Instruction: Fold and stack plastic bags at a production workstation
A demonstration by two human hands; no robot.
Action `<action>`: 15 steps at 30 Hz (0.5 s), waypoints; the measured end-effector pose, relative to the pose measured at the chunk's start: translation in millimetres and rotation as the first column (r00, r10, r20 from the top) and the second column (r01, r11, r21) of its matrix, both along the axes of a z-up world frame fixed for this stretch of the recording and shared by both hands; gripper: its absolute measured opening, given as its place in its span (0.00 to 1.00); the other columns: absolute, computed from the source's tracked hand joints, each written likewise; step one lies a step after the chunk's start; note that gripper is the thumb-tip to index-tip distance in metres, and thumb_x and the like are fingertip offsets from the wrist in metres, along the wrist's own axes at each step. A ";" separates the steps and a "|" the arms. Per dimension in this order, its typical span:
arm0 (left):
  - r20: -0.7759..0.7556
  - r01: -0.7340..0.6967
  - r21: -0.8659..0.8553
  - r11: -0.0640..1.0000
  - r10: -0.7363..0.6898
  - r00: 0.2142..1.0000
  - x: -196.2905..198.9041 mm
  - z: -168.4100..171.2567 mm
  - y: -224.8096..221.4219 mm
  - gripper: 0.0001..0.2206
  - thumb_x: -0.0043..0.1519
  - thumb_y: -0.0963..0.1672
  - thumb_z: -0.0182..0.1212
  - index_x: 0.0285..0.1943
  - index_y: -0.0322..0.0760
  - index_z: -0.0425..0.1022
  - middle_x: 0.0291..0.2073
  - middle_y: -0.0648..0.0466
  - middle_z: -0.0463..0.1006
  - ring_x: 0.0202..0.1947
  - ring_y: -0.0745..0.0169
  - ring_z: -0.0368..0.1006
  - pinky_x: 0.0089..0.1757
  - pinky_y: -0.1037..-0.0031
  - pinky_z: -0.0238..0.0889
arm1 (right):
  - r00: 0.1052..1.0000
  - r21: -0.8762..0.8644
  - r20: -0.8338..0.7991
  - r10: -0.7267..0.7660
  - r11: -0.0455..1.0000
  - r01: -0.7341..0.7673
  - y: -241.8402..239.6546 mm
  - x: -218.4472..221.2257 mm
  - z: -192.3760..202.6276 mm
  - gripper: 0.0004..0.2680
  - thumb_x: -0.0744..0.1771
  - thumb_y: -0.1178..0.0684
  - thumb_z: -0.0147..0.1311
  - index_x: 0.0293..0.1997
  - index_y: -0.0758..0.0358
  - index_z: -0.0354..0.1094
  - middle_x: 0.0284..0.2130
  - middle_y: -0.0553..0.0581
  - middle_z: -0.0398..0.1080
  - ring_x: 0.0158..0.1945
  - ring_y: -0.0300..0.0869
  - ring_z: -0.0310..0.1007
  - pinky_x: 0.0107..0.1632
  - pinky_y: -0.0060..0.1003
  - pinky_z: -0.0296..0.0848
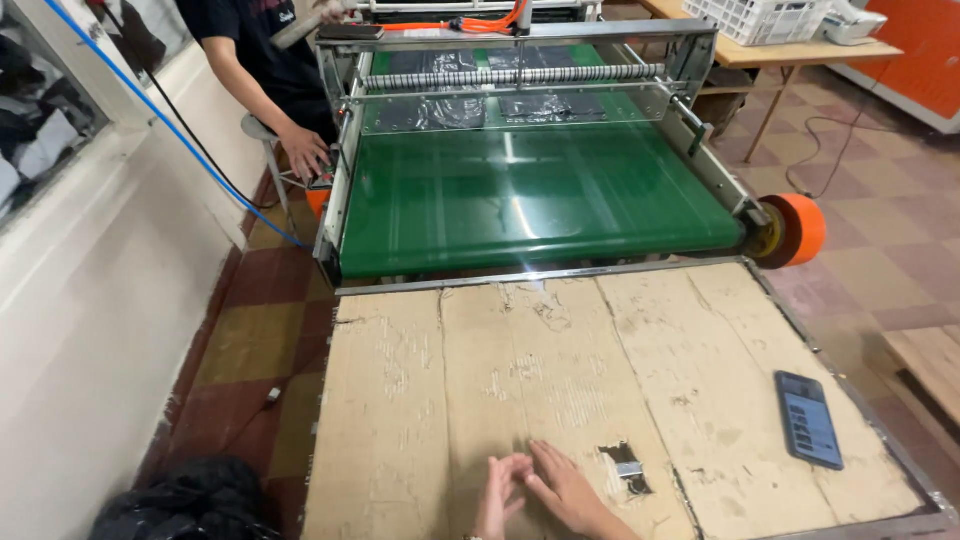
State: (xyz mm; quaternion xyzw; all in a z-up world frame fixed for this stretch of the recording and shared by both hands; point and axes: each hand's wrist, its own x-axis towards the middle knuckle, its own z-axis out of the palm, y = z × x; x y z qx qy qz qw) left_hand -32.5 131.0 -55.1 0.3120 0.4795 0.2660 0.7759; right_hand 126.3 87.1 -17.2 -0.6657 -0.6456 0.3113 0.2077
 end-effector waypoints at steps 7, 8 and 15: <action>0.082 -0.095 0.299 0.949 0.074 0.994 -33.1 147.8 1.7 0.38 0.61 0.61 0.28 0.77 0.41 0.56 0.76 0.52 0.62 0.74 0.60 0.59 0.68 0.59 0.53 | 0.947 -0.143 0.247 0.203 0.975 -0.171 -5.4 -3.5 -9.7 0.31 0.70 0.27 0.32 0.78 0.56 0.33 0.76 0.58 0.40 0.78 0.51 0.37 0.75 0.55 0.40; 0.051 -0.099 0.325 0.941 0.087 0.995 -35.5 160.7 1.8 0.37 0.62 0.60 0.27 0.77 0.44 0.55 0.76 0.53 0.62 0.75 0.62 0.59 0.68 0.61 0.52 | 0.939 -0.158 0.261 0.224 0.970 -0.187 -4.4 -3.7 -9.5 0.31 0.71 0.28 0.32 0.78 0.59 0.33 0.76 0.60 0.39 0.78 0.52 0.38 0.76 0.54 0.42; 0.080 -0.090 0.232 0.968 0.073 0.994 -31.7 99.8 17.4 0.40 0.59 0.63 0.27 0.79 0.47 0.47 0.78 0.57 0.55 0.78 0.62 0.49 0.70 0.50 0.41 | 0.998 -0.205 0.041 0.039 0.978 -0.030 23.6 28.7 -52.9 0.31 0.69 0.29 0.46 0.76 0.53 0.42 0.75 0.51 0.46 0.74 0.44 0.54 0.72 0.40 0.56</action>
